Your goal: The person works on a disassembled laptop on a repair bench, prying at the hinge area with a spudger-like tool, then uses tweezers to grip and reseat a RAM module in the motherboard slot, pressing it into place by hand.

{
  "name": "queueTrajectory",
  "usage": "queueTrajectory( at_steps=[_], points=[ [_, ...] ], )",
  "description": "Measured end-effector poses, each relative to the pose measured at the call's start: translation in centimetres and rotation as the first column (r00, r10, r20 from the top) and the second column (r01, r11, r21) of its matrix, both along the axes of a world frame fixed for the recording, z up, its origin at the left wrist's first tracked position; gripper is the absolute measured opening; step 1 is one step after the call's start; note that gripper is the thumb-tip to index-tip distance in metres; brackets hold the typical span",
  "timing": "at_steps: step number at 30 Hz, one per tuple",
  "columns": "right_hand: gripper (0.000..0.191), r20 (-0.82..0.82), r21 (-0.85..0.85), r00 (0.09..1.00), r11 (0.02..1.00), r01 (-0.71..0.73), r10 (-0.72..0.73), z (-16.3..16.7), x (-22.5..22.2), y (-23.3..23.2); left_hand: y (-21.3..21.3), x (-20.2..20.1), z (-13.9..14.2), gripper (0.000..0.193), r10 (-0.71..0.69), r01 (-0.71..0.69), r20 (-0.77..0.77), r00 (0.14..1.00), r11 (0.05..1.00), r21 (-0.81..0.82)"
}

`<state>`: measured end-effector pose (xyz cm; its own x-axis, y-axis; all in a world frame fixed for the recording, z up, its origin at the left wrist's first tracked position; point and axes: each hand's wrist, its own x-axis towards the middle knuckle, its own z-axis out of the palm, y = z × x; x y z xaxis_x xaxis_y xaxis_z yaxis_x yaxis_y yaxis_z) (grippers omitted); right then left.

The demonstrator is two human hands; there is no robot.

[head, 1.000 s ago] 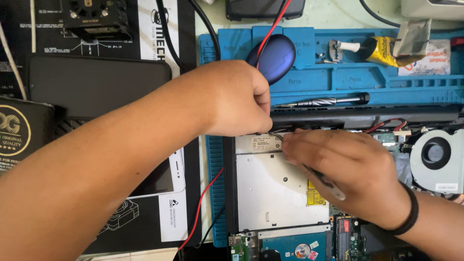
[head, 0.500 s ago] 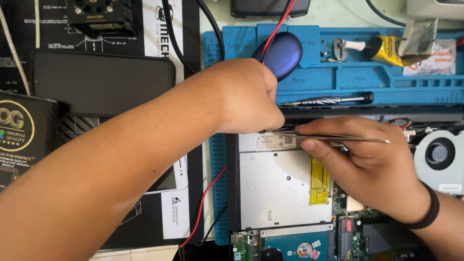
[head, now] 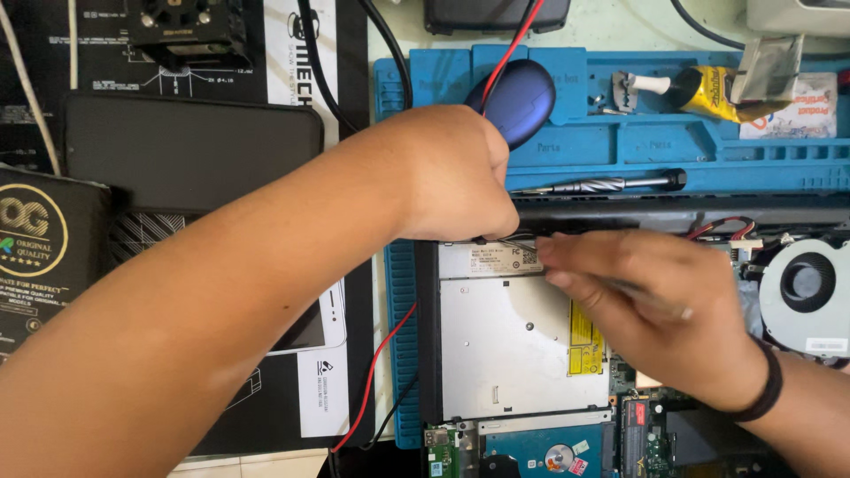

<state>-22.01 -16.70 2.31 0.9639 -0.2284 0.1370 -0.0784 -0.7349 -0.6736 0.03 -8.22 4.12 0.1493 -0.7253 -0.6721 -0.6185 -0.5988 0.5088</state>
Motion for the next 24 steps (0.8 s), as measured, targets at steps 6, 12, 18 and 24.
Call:
queueTrajectory(
  at_steps=[6,12,18,24],
  points=[
    [0.019,0.075,-0.068,0.996,0.997,-0.044,0.049,0.4,0.2,1.2,0.5,-0.3,-0.3,0.012,0.047,-0.047,0.008,0.999,0.999,-0.028],
    [0.019,-0.026,-0.077,0.995,0.992,0.096,-0.099,0.9,0.1,0.5,2.8,-1.4,-0.8,0.017,0.2,-0.187,0.001,0.98,0.918,-0.349],
    [0.019,-0.116,-0.169,0.974,0.97,0.175,-0.196,2.2,0.5,0.3,4.0,-0.7,-1.4,0.018,0.004,0.046,0.101,0.995,0.869,-0.493],
    [0.015,-0.22,-0.112,0.966,0.988,0.111,-0.133,3.7,2.1,-1.3,5.3,-0.1,-2.4,0.034,-0.051,0.085,0.084,0.995,0.872,-0.482]
  ],
)
